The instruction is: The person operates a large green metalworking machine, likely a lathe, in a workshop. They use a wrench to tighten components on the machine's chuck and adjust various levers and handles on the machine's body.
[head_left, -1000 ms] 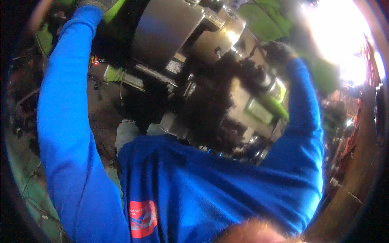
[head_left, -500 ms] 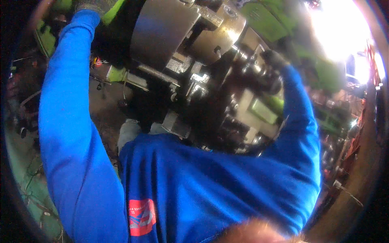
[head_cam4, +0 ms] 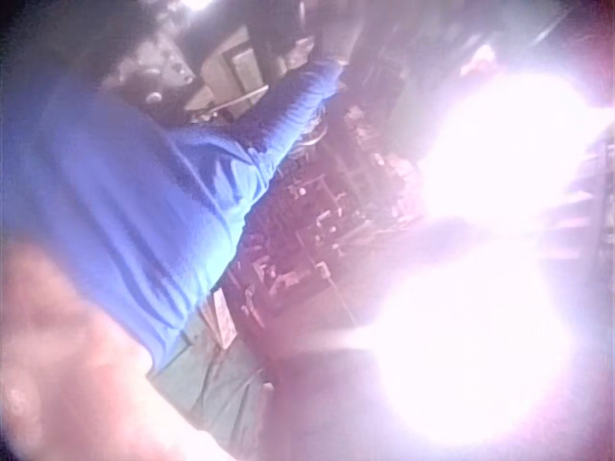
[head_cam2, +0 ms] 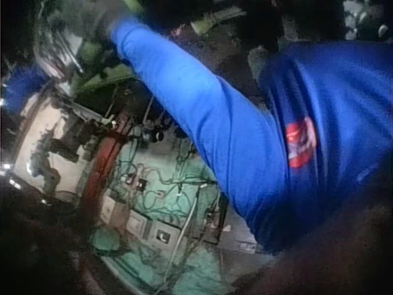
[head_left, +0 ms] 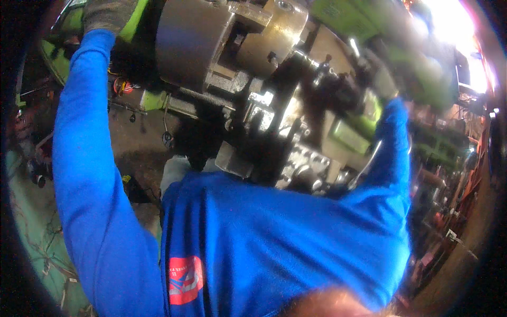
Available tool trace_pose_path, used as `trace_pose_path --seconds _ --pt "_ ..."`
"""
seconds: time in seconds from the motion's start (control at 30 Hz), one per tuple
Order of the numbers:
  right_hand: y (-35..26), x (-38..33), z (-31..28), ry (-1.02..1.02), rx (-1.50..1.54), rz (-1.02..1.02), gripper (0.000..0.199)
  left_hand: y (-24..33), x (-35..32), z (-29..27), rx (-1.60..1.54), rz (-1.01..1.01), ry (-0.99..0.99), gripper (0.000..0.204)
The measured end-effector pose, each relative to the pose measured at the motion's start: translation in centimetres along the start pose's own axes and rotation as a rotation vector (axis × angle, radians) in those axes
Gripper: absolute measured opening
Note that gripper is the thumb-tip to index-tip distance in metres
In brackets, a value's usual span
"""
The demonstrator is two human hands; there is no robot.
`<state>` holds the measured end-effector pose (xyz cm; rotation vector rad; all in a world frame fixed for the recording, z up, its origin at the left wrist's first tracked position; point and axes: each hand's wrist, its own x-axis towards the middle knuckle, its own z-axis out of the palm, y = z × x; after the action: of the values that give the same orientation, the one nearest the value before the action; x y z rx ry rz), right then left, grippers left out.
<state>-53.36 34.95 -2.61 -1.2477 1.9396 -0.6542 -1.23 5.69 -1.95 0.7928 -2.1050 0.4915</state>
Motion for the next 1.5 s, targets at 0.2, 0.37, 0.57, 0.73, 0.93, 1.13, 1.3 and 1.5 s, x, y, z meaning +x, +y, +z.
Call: trace_pose_path --seconds 0.2,0.37,0.57,0.73,0.93,1.13,1.3,1.5 --pt "0.5 -7.2 3.5 -0.073 -0.848 -0.347 0.060 -0.3 0.2 0.5 -0.040 -0.053 -0.075 0.012" --pt "0.3 -10.1 7.4 -0.044 -0.892 -0.285 0.041 2.2 0.9 -0.6 0.045 -0.045 -0.002 0.012" --pt "1.5 -11.2 9.6 -0.090 -0.970 -0.137 0.041 2.0 0.9 -1.0 0.082 -0.188 -0.130 0.014" --pt "1.8 -10.9 11.0 -0.062 -0.911 -0.085 0.042 1.7 0.7 -1.3 0.072 -0.100 -0.072 0.014" --pt "1.8 -10.8 11.4 -0.017 -0.435 -0.103 0.042 2.7 1.2 -1.9 0.081 -0.167 -0.132 0.020" --pt "-2.6 -11.3 12.0 -0.065 -0.944 0.041 0.041 1.2 0.5 -1.4 0.094 -0.138 -0.102 0.018" --pt "-4.1 -11.4 12.5 -0.038 -1.073 0.062 0.030 0.6 0.4 -0.5 0.061 -0.103 -0.105 0.017" --pt "-6.4 -10.7 12.0 -0.120 -1.147 0.011 0.030 1.8 0.5 -1.3 0.093 -0.154 -0.096 0.019"
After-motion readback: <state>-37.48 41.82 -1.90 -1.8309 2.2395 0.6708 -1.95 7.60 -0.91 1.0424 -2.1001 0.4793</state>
